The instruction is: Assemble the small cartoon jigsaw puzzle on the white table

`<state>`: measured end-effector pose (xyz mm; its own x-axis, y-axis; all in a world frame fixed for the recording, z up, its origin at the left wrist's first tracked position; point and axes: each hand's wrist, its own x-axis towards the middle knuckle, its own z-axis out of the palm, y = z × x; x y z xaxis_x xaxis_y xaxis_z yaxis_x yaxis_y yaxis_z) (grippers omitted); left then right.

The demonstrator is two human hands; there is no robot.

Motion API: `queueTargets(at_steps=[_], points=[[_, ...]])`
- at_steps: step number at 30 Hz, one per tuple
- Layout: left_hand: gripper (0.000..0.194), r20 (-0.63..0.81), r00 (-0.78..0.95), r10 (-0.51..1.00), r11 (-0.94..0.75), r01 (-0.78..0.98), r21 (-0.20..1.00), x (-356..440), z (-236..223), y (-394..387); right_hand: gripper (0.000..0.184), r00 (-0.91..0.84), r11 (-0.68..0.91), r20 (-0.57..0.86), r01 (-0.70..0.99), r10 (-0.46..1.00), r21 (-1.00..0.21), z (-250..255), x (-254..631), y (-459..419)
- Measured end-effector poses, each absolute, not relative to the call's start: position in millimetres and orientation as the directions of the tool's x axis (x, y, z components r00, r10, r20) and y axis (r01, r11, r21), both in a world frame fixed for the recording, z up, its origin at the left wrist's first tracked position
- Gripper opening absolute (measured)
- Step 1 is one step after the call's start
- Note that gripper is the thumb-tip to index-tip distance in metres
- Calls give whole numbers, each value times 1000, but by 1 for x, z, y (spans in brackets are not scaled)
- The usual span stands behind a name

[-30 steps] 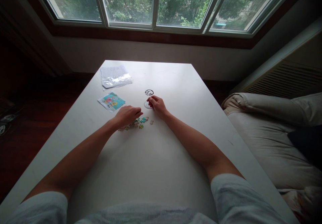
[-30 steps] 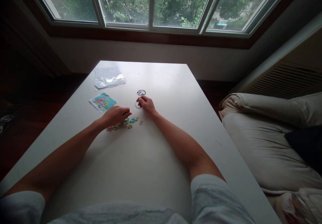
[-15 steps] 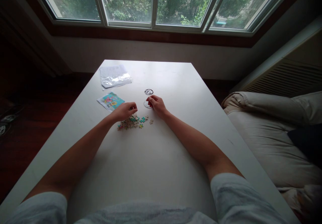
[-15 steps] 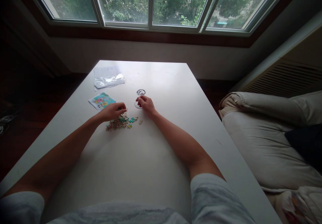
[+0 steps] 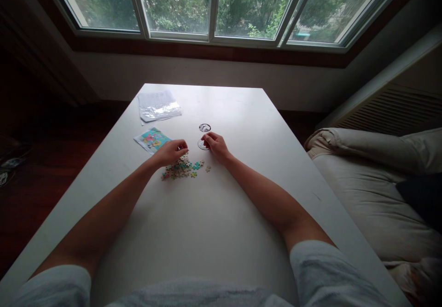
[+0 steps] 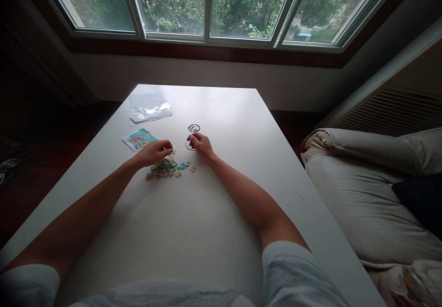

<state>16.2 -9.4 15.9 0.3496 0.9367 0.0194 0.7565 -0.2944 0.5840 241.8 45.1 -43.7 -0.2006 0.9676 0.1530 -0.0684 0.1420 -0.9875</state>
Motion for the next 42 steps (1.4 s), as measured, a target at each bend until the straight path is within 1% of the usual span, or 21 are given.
queueTargets(at_steps=[4,12,20,25,28,30,33,35,39,42], points=[[23,42,348,937,-305,751,585,16,16,-9,33,-203,147,159,-74,966,-986,-46,242,46],[23,44,381,923,-325,716,618,15,15,-11,35,-202,143,153,-63,967,-988,-45,242,45],[26,41,364,930,-320,753,576,18,21,-12,31,-213,157,171,-79,962,-984,-45,242,46],[33,22,319,947,-280,794,539,15,23,-11,31,-207,153,167,-83,964,-985,-47,242,47],[29,8,302,953,-259,800,541,12,22,-9,32,-208,146,159,-75,965,-986,-47,242,47],[25,30,307,951,-276,805,525,10,20,-7,33,-208,146,157,-71,965,-987,-47,242,47],[27,94,323,942,-326,805,495,8,18,-5,34,-210,150,161,-71,964,-986,-46,242,47],[28,116,328,937,-341,798,497,9,18,-5,34,-212,150,161,-69,964,-986,-46,242,46],[25,92,310,946,-312,800,513,10,22,-9,34,-217,147,158,-63,963,-987,-46,242,46],[26,50,320,946,-301,811,502,10,25,-11,34,-214,150,160,-60,964,-987,-46,242,46]])
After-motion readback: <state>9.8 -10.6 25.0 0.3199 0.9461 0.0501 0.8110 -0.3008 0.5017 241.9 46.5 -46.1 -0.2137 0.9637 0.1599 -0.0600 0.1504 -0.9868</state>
